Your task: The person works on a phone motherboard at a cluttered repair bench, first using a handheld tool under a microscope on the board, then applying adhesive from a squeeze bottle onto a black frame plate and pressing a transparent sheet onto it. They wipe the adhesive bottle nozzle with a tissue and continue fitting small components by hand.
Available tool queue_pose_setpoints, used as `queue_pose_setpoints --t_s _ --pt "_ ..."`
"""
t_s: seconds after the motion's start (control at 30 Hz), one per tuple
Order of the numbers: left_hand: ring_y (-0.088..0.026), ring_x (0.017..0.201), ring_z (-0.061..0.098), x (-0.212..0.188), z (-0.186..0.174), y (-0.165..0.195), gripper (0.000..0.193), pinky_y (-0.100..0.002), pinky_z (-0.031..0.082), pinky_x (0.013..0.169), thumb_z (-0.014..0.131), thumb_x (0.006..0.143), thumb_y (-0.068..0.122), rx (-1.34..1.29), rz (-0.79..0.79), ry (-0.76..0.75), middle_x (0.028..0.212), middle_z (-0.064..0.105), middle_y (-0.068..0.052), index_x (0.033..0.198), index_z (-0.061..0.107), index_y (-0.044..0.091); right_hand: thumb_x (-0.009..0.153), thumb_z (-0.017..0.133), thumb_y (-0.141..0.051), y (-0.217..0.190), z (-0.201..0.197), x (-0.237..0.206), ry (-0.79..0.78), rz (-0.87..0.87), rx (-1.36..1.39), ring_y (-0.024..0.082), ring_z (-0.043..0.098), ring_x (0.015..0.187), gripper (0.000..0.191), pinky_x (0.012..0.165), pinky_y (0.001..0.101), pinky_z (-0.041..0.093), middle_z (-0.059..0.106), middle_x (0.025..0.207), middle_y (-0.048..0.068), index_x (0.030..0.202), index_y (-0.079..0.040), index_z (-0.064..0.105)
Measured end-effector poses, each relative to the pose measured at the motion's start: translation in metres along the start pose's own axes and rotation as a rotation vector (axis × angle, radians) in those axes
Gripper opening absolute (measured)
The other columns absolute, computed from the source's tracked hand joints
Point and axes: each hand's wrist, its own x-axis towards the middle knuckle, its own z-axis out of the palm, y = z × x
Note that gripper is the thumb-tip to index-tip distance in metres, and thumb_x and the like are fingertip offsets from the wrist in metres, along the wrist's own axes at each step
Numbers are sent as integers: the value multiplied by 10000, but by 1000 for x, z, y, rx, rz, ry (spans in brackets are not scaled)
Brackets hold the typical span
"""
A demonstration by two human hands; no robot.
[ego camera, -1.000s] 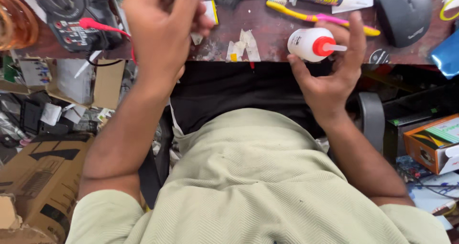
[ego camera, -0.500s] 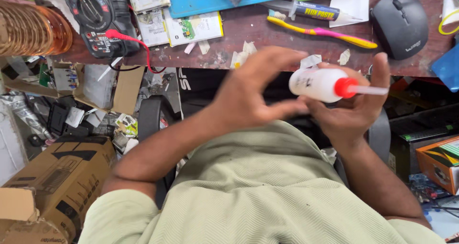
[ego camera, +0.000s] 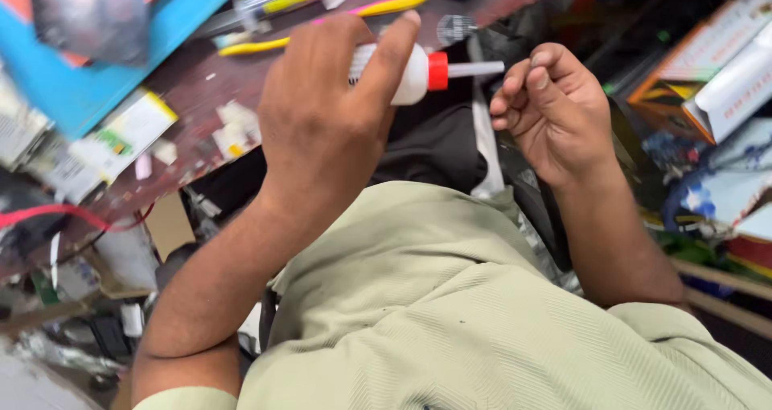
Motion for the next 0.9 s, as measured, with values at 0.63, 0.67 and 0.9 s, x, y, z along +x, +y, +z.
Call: queue_pose_setpoints --t_s 0.63,0.67,0.9 --pt "-211 934 519 79 68 75 364 -374 397 762 651 916 91 166 359 42 1068 524 -31 1276 626 135 1216 475 -162 -38 -61 -48 90 53 258 252 726 999 108 841 338 610 688 1099 124 1246 -87 546" --pt "-211 944 519 80 69 76 364 -372 406 776 647 916 88 169 365 45 1077 520 -32 1276 621 133 1220 471 -159 -39 -63 -48 83 53 261 255 723 1005 108 848 341 607 687 1108 128 1247 -84 544" --pt "-226 969 514 90 78 90 349 -386 428 785 654 916 56 177 408 58 1083 527 -43 1258 646 125 1223 449 -183 -48 -72 -50 46 51 299 281 702 1058 134 890 363 587 679 1167 165 1190 -84 533"
